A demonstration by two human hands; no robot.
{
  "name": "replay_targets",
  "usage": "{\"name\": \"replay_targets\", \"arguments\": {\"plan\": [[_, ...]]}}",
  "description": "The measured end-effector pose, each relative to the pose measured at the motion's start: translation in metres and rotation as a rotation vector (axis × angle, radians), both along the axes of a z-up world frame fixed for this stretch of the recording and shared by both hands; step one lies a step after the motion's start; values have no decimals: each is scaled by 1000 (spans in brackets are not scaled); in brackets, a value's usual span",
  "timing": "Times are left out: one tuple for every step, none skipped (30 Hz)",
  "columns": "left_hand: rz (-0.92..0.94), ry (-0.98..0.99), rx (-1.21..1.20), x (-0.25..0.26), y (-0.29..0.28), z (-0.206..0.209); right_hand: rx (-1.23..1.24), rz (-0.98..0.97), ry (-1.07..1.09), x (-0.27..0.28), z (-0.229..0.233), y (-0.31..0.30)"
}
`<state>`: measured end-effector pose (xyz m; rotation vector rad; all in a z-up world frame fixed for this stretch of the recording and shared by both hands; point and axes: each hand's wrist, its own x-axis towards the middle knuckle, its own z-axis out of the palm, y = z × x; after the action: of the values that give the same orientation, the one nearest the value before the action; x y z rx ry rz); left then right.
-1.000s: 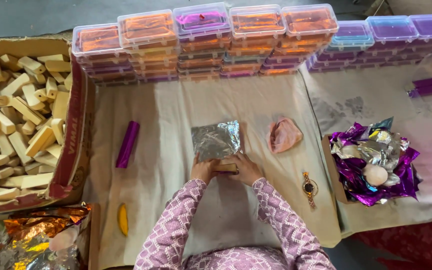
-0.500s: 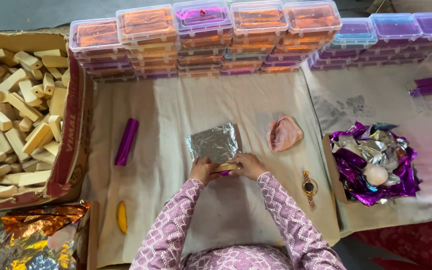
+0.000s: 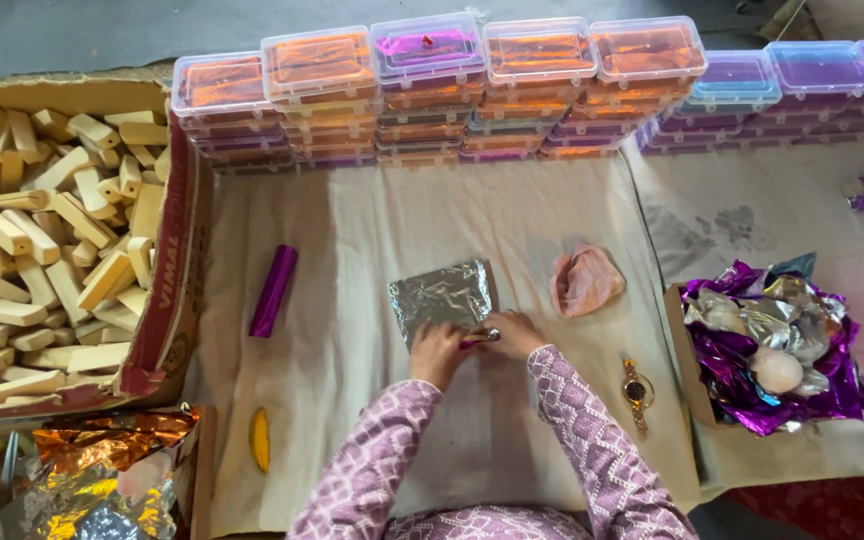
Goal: The person wipes a small wooden block with a cloth, then wraps it in silver and purple foil. They place the wrapped block into a clear plastic container, wipe the container with the cloth, and close the lid.
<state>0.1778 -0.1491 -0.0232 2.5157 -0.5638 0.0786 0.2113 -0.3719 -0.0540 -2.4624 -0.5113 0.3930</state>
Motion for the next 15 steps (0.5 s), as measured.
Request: {"name": "replay_targets", "arguments": {"plan": [[3,-2,1,-3,-1,2,1,3,-2,-2,5,2],[-6,42,121,-6,-2,4,-23,0,-8,-4,11,4],[-14,82,238,-5,-5,7,-48,-3,-19,-3,18,5],[-11,75,237,-3,-5,-5,-49,-1,-26,0,23,5],[-1,25,232,-5,-3,-17,-43,-6,-28,0,26,5],[10,-25,226,-6,-1,-29,-37,-10,-31,0,30,6],[12,-22,229,-7,1,-30,-34,-8,-28,-2,29,7],[17,-37,225,-7,3,-30,-6,-7,-40,-5,28,8],[23,-57,217,-5,3,-30,19,-7,-58,-3,28,7],[26,-59,217,-3,5,-22,19,-5,-60,-3,27,7],[57,46,151,-3,7,-15,21,-34,-21,-4,26,7],[88,151,83,-4,9,-7,24,-63,19,-6,25,8],[92,144,82,-1,11,-6,23,-59,12,-4,33,10],[91,185,63,2,12,-4,19,-98,45,-3,41,13],[89,229,47,3,15,-3,16,-138,82,-4,48,16]]}}
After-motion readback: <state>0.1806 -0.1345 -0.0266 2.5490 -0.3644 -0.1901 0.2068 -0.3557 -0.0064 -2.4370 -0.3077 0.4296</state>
